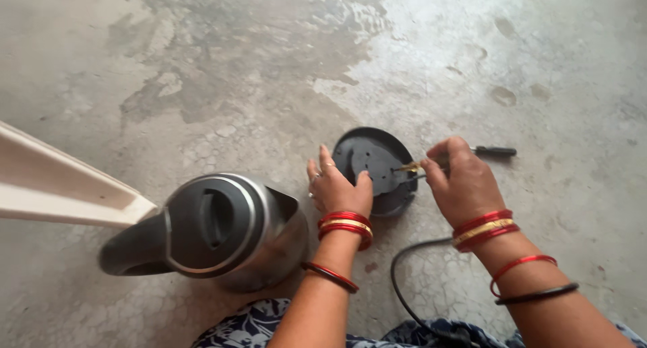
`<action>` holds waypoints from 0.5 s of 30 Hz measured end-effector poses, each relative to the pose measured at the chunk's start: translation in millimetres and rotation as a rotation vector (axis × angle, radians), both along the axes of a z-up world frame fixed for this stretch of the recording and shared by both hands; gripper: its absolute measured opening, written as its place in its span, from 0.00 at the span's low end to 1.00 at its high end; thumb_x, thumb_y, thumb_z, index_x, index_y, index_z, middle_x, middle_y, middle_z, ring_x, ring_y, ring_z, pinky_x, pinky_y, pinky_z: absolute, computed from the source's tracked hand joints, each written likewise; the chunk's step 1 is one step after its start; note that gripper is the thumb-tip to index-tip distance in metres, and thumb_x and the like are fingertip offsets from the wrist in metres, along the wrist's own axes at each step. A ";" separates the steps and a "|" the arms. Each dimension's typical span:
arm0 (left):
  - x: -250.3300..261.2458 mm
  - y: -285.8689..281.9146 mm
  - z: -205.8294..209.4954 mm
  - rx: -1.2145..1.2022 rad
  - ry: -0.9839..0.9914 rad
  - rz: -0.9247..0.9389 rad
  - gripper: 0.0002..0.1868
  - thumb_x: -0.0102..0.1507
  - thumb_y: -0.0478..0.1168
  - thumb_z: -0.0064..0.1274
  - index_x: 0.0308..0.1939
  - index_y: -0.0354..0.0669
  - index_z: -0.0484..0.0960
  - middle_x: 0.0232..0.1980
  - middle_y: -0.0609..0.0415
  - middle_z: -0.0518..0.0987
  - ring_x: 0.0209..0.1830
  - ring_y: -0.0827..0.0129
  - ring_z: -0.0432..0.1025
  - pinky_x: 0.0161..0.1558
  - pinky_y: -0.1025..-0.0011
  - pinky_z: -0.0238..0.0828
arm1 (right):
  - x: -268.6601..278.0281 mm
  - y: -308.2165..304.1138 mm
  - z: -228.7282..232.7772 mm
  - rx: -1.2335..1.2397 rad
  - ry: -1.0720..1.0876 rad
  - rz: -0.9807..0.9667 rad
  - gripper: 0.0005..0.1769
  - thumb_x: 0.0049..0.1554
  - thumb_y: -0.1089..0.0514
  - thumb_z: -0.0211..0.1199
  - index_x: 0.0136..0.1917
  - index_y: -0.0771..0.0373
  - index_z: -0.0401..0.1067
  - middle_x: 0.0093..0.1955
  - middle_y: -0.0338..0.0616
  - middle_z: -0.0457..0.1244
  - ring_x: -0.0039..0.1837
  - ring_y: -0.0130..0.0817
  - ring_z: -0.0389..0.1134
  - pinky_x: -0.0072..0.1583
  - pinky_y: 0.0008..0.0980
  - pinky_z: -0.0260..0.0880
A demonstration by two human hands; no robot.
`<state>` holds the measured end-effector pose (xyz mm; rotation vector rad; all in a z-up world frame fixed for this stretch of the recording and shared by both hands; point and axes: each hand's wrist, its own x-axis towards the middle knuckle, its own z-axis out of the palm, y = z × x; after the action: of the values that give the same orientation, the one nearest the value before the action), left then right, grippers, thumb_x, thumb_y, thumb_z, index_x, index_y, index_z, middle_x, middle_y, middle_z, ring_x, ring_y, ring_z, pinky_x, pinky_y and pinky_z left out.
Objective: The person uses a screwdriver to repeatedly tighten and loosen screws on the underside of an electric kettle base. They flip the base over several times and continue adjusting the screws without completing a clear final state.
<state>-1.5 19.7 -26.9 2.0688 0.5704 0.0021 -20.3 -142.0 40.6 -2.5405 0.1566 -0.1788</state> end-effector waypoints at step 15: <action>-26.5 10.6 49.6 0.170 0.132 -0.354 0.43 0.60 0.42 0.61 0.76 0.48 0.56 0.81 0.38 0.43 0.81 0.46 0.42 0.76 0.52 0.43 | -4.5 18.0 9.1 -0.186 0.116 -0.021 0.14 0.61 0.49 0.62 0.55 0.58 0.73 0.50 0.50 0.72 0.51 0.49 0.73 0.53 0.44 0.72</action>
<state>-28.0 30.4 22.7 2.3240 0.2831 -0.3035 -24.9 -124.0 49.7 -2.7370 0.2206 -0.0561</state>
